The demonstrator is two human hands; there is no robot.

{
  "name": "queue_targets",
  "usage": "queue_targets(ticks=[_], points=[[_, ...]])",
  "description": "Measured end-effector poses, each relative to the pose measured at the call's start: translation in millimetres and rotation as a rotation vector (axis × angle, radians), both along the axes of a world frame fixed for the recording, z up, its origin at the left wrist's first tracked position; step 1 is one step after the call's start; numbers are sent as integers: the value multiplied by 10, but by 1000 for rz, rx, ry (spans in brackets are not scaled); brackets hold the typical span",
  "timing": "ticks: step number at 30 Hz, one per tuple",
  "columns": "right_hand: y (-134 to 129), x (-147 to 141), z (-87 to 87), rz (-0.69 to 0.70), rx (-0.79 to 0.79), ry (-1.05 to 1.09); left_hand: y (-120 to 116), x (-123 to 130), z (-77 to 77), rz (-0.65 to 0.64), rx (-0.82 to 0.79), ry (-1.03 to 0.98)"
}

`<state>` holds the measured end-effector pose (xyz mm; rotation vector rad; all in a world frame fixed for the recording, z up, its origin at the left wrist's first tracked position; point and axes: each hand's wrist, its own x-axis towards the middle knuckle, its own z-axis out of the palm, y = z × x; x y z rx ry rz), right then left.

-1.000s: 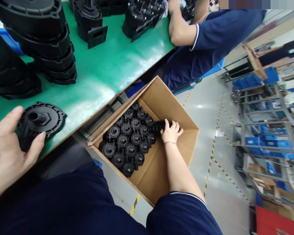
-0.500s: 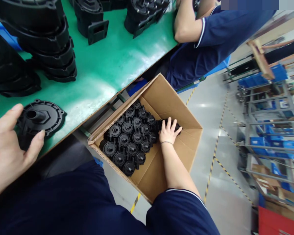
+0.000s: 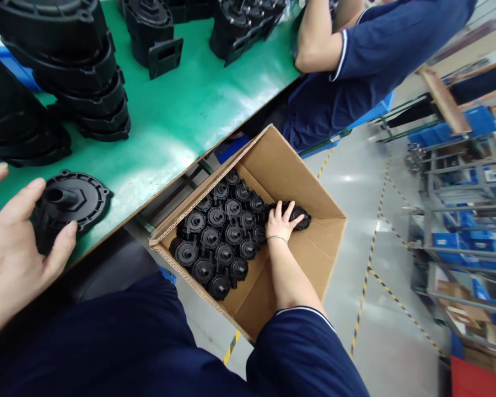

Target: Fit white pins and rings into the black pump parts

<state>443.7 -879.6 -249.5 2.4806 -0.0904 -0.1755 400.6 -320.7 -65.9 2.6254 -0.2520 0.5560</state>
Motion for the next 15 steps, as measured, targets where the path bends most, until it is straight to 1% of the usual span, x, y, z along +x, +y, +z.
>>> queue_targets(ticks=[1, 2, 3, 9, 13, 15], points=[[8, 7, -4, -9, 9, -4, 23, 17, -10, -36, 84, -46], [16, 12, -6, -19, 23, -9, 44, 31, -19, -58, 135, -78], [26, 15, -4, -30, 37, -14, 62, 39, -26, -63, 143, -87], [93, 28, 29, -54, 76, -40, 100, 21, -37, -21, 113, -8], [136, 21, 65, -44, 99, -61, 84, 38, -23, -29, 67, 29], [152, 13, 87, -52, 116, -63, 70, 46, -24, 18, -13, 83]])
